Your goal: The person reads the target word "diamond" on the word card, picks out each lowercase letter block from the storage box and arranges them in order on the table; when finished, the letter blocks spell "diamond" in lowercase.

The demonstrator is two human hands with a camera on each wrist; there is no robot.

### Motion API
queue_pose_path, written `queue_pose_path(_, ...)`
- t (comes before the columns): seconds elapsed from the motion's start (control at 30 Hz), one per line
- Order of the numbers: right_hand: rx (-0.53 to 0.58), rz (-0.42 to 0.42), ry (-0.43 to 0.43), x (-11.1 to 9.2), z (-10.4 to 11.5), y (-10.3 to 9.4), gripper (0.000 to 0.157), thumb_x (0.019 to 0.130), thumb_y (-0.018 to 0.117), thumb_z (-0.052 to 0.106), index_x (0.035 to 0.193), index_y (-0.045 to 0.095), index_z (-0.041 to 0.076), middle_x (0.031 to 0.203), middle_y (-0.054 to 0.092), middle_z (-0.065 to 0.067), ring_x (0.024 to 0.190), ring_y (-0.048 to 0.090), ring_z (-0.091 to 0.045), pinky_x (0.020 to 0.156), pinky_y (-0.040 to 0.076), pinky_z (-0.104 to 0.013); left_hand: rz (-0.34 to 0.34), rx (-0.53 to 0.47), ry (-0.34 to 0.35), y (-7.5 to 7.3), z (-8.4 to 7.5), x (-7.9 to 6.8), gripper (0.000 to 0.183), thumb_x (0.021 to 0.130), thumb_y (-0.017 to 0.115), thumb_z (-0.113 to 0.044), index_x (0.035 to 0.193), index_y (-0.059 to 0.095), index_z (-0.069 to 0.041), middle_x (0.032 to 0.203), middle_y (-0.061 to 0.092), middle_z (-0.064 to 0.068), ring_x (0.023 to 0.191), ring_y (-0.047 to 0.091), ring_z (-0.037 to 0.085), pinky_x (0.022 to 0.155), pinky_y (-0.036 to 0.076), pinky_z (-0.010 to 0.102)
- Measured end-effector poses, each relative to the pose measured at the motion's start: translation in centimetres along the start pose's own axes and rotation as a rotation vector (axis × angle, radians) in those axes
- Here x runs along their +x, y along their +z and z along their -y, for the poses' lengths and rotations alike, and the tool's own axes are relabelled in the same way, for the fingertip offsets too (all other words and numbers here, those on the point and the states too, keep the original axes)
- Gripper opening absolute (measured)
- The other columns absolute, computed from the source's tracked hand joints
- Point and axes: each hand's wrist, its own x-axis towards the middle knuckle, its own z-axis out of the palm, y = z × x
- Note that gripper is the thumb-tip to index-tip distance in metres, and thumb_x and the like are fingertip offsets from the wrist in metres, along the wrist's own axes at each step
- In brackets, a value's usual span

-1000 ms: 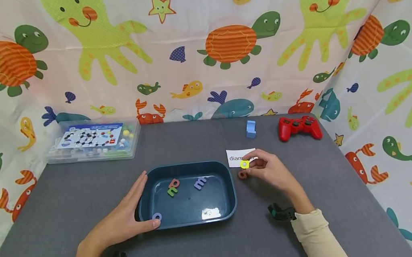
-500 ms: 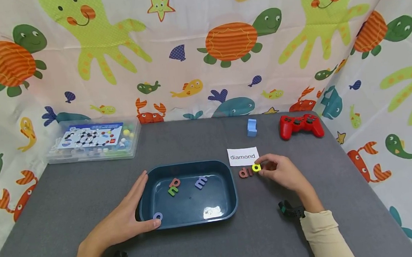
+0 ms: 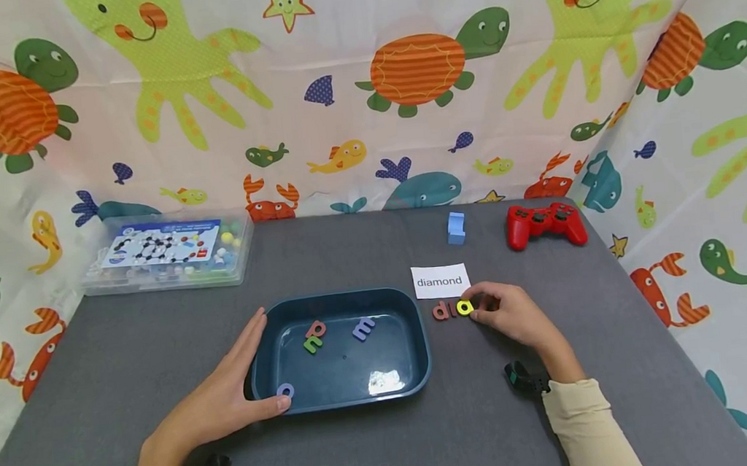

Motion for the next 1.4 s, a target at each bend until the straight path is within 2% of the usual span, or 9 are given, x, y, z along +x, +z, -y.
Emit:
queue_pose_path(0.2,-0.014,-0.026,-0.035,0.0,-0.5,0.3,0.029,0.095,0.077,-0.001,0.123,0.073,0.008,0.087,0.062,-0.003,0.078,0.056,-0.022,0.066,0.045,-0.029,0.010,0.005,-0.001,-0.2,-0.2,0.0,0.127,0.086,0.080,-0.068,0.174,-0.003,-0.030,0.180,-0.006,-0.003,0.160,0.012,0.048,0.115,0.011,0.083)
queue_pose_path(0.43,-0.029,-0.039,-0.089,0.2,-0.4,0.7,0.029,0.094,0.080,0.000,0.121,0.073,0.008,0.099,0.062,-0.006,0.081,0.057,-0.020,0.067,0.046,-0.028,0.004,0.006,0.002,-0.3,-0.2,0.1,0.127,0.085,0.081,-0.068,0.174,-0.003,-0.031,0.180,-0.006,-0.004,0.160,0.012,0.047,0.116,0.009,0.083)
queue_pose_path(0.53,-0.036,-0.029,-0.094,0.2,-0.4,0.7,0.030,0.094,0.080,0.001,0.122,0.073,0.007,0.103,0.061,-0.007,0.082,0.056,-0.020,0.068,0.045,-0.028,0.001,0.004,0.006,-0.2,-0.2,0.1,0.127,0.085,0.081,-0.067,0.174,-0.002,-0.030,0.180,-0.006,-0.004,0.161,0.012,0.045,0.117,0.006,0.081)
queue_pose_path(0.93,-0.047,-0.025,-0.084,0.1,-0.6,0.8,0.028,0.093,0.082,0.000,0.119,0.074,0.005,0.100,0.059,-0.007,0.081,0.055,-0.020,0.067,0.044,-0.028,-0.002,0.015,0.013,-0.2,-0.2,0.0,0.126,0.086,0.081,-0.066,0.174,0.000,-0.027,0.180,-0.004,-0.001,0.162,0.013,0.043,0.118,0.007,0.080)
queue_pose_path(1.17,0.002,0.002,-0.082,0.2,-0.1,0.8,0.038,0.095,0.083,0.009,0.130,0.071,0.007,0.116,0.058,-0.011,0.097,0.052,-0.026,0.075,0.045,-0.030,-0.005,0.028,0.010,-0.1,-0.3,-0.1,0.126,0.086,0.080,-0.067,0.174,0.000,-0.027,0.180,-0.004,0.000,0.161,0.014,0.046,0.117,0.010,0.082)
queue_pose_path(1.4,0.026,0.014,-0.106,0.7,0.5,1.5,0.039,0.096,0.083,0.013,0.133,0.071,0.007,0.125,0.056,-0.014,0.103,0.051,-0.028,0.082,0.046,-0.036,-0.004,-0.004,0.022,-0.1,-0.2,-0.1,0.126,0.087,0.081,-0.064,0.174,-0.002,-0.028,0.180,-0.005,-0.002,0.161,0.013,0.044,0.118,0.006,0.081)
